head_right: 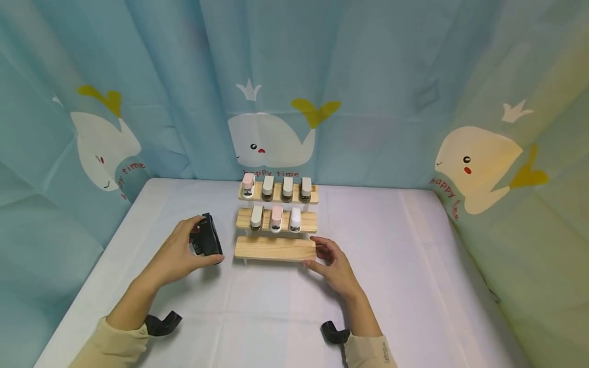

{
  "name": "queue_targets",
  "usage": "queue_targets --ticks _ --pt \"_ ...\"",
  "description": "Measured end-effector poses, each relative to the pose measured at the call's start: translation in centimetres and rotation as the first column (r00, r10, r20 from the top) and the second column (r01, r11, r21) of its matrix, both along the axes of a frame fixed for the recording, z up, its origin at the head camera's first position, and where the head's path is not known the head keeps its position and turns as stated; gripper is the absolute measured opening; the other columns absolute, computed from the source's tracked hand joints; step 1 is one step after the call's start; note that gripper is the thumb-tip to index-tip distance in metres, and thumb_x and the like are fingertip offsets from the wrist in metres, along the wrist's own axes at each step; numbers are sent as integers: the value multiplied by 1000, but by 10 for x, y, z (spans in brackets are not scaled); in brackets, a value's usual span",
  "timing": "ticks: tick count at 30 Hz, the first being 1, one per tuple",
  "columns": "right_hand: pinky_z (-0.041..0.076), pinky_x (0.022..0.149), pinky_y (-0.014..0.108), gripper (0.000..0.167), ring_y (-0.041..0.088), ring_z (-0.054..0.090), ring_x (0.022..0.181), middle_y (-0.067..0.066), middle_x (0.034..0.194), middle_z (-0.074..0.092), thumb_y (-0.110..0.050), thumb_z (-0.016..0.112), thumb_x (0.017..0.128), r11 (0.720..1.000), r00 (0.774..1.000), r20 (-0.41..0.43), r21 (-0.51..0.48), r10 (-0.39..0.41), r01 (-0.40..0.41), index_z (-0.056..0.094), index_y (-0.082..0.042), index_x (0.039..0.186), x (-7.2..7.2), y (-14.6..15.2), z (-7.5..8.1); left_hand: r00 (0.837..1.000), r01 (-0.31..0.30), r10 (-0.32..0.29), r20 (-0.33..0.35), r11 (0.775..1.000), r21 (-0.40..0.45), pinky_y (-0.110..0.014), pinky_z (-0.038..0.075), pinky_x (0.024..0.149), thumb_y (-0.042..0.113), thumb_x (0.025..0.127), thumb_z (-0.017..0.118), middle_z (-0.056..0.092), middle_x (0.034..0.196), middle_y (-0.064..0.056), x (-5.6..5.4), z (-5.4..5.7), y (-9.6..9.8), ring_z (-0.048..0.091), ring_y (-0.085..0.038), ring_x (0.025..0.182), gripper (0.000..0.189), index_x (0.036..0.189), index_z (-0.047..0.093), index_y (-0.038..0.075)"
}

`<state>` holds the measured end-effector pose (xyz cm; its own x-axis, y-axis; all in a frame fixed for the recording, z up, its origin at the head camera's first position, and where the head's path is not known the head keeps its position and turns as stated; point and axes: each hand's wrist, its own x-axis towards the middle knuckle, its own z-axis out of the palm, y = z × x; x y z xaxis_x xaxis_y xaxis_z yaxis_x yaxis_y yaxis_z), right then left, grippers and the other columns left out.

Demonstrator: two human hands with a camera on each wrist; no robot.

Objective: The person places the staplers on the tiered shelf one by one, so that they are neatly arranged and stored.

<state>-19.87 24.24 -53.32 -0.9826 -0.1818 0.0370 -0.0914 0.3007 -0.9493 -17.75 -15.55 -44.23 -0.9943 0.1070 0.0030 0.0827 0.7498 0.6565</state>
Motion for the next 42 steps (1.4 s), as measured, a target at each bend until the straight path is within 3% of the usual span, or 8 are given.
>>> queue_targets --ticks 5,12,19,26,36,42 --pt "49 104 27 64 31 59 126 16 140 62 -17 84 88 1000 1000 3 -4 4 -4 55 -16 146 1 1 -1 999 39 -39 -6 999 -15 -62 48 104 69 71 86 36 158 -16 3 -2 14 52 -40 135 114 160 33 20" --pt "49 103 25 65 32 58 127 17 140 62 -15 84 88 1000 1000 1 -16 10 -10 56 -15 146 1 0 0 997 73 -74 -16 997 -33 -64 44 109 72 69 85 37 159 -14 4 -5 27 43 -39 146 114 158 35 21" --pt "48 104 26 65 31 58 127 17 139 62 -15 85 87 1000 1000 -12 -4 7 -7 56 -14 145 0 0 3 996 93 -93 -5 995 -37 -57 49 104 75 67 84 42 154 -9 6 -5 36 52 -31 133 117 159 35 22" --pt "48 104 28 65 33 58 128 17 140 62 -15 85 87 1000 1000 -5 -6 8 -8 56 -14 145 1 0 4 993 121 -121 -6 992 -24 -60 43 114 77 66 84 39 159 -9 8 -5 45 41 -33 148 120 159 36 20" --pt "48 104 28 65 32 58 128 16 141 61 -18 84 88 1000 1000 14 -10 4 -3 55 -16 146 1 0 4 990 144 -144 -2 988 -48 -61 42 114 77 65 84 44 156 -8 11 -6 55 40 -35 148 117 159 37 25" --pt "48 103 28 65 33 58 127 17 141 61 -17 84 88 1000 1000 16 -21 8 -7 55 -16 147 2 -1 4 987 158 -160 -14 984 -79 -56 47 110 74 65 86 49 149 -5 12 -9 62 47 -29 139 117 159 38 23"
